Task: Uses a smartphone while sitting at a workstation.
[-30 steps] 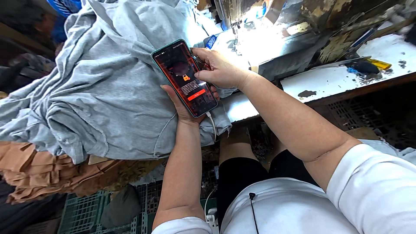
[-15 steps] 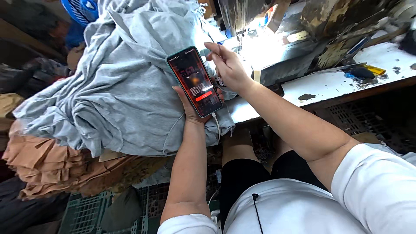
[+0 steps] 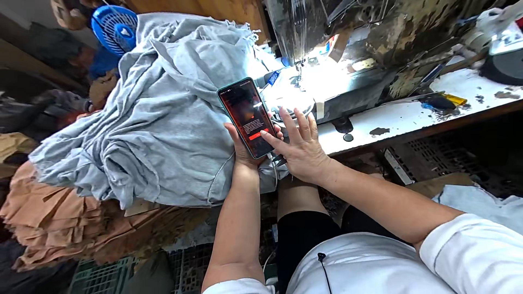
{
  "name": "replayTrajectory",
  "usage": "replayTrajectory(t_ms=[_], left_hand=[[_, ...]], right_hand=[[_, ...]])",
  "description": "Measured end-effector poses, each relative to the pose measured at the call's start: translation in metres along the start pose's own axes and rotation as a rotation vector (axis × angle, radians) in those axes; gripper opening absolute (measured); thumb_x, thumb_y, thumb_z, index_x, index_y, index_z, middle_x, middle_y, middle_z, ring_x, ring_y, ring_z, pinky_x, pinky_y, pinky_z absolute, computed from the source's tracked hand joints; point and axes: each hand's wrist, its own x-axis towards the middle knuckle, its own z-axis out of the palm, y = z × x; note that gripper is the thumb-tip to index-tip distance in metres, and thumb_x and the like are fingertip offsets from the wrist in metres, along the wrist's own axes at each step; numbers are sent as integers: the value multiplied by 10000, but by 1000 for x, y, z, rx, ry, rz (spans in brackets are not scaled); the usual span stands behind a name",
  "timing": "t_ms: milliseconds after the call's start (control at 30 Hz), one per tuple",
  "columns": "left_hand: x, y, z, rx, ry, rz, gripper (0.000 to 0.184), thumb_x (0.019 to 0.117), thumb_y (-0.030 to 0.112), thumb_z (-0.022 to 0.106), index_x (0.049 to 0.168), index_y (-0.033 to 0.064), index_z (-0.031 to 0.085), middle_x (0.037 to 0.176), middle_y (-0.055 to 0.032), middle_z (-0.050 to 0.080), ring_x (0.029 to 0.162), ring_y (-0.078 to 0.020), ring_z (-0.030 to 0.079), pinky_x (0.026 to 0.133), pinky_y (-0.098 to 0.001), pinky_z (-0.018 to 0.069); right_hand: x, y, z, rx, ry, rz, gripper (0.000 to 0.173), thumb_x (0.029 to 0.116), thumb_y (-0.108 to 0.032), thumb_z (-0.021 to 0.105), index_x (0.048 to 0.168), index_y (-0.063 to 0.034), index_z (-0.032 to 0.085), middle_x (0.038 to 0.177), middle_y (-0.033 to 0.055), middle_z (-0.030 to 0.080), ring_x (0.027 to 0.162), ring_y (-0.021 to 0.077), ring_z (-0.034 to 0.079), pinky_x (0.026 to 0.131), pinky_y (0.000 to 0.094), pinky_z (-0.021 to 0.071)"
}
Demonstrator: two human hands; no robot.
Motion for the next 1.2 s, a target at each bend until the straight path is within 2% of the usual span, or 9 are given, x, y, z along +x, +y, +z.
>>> replayTrajectory(t_ms=[100, 267, 367, 467, 533, 767, 933, 1100, 1200], left_hand=[[-4, 0, -1, 26, 27, -6, 809, 754, 824, 628, 1291, 220, 670, 1200, -59, 735, 1083, -205, 722, 904, -393, 613], [-6, 1, 2, 97, 43, 24, 755, 768, 821, 616, 1266, 258, 692, 1170, 0, 747, 1084, -142, 715, 912, -361, 606], [-10, 1, 1, 161, 12, 35, 708, 839, 815, 538, 1280, 277, 675, 1162, 35, 742, 1054, -92, 711, 873, -313, 607], [-7, 2, 3, 125, 55, 51, 697, 784, 808, 611, 1216, 270, 713, 1111, 19, 762, 1030, -113, 728, 871, -341, 617], [-8, 2, 1, 149, 51, 61, 703, 802, 814, 582, 1242, 278, 702, 1139, 28, 756, 1052, -105, 721, 891, -335, 611], [-11, 1, -1, 164, 31, 63, 701, 842, 799, 557, 1285, 269, 673, 1165, 27, 742, 1070, -99, 710, 894, -320, 603], [1, 0, -4, 37, 32, 25, 858, 674, 834, 677, 1236, 185, 686, 1116, -53, 742, 1010, -189, 721, 860, -374, 611], [2, 1, -9, -26, 27, -21, 988, 661, 895, 618, 1309, 149, 621, 1172, -106, 716, 1028, -247, 715, 881, -434, 606], [4, 1, -8, -45, -17, -83, 1059, 617, 914, 630, 1297, 103, 632, 1078, -153, 729, 941, -299, 727, 840, -465, 613]], right_hand=[[-2, 2, 8, -47, -41, -8, 597, 900, -138, 678, 1444, -372, 603, 1662, 179, 315, 1534, 489, 200, 1152, 771, 93], [7, -3, -1, 10, 16, -2, 484, 963, -247, 635, 1436, -353, 617, 1649, 193, 335, 1529, 511, 193, 1163, 769, 54], [10, -3, 2, -5, -13, -5, 479, 965, -230, 633, 1424, -364, 626, 1650, 172, 345, 1531, 494, 207, 1158, 773, 71], [7, -3, 8, 8, -36, -7, 531, 939, -194, 640, 1440, -370, 610, 1659, 172, 329, 1538, 491, 193, 1151, 782, 62], [6, -4, 6, 7, -8, -6, 500, 975, -246, 623, 1457, -373, 590, 1663, 180, 315, 1539, 494, 185, 1160, 773, 67], [1, -2, 11, -17, -28, -4, 541, 960, -233, 644, 1484, -348, 569, 1664, 175, 317, 1544, 481, 180, 1176, 748, 50], [-1, 3, 3, 78, -47, 47, 526, 973, -226, 614, 1488, -316, 563, 1656, 193, 319, 1524, 521, 199, 1160, 771, 99], [-18, 4, -7, 28, -88, 95, 572, 988, -259, 587, 1552, -234, 493, 1684, 203, 247, 1543, 516, 141, 1179, 754, 90], [-35, 0, 2, -34, -84, 67, 547, 977, -293, 611, 1511, -196, 547, 1669, 196, 293, 1536, 492, 196, 1188, 729, 88]])
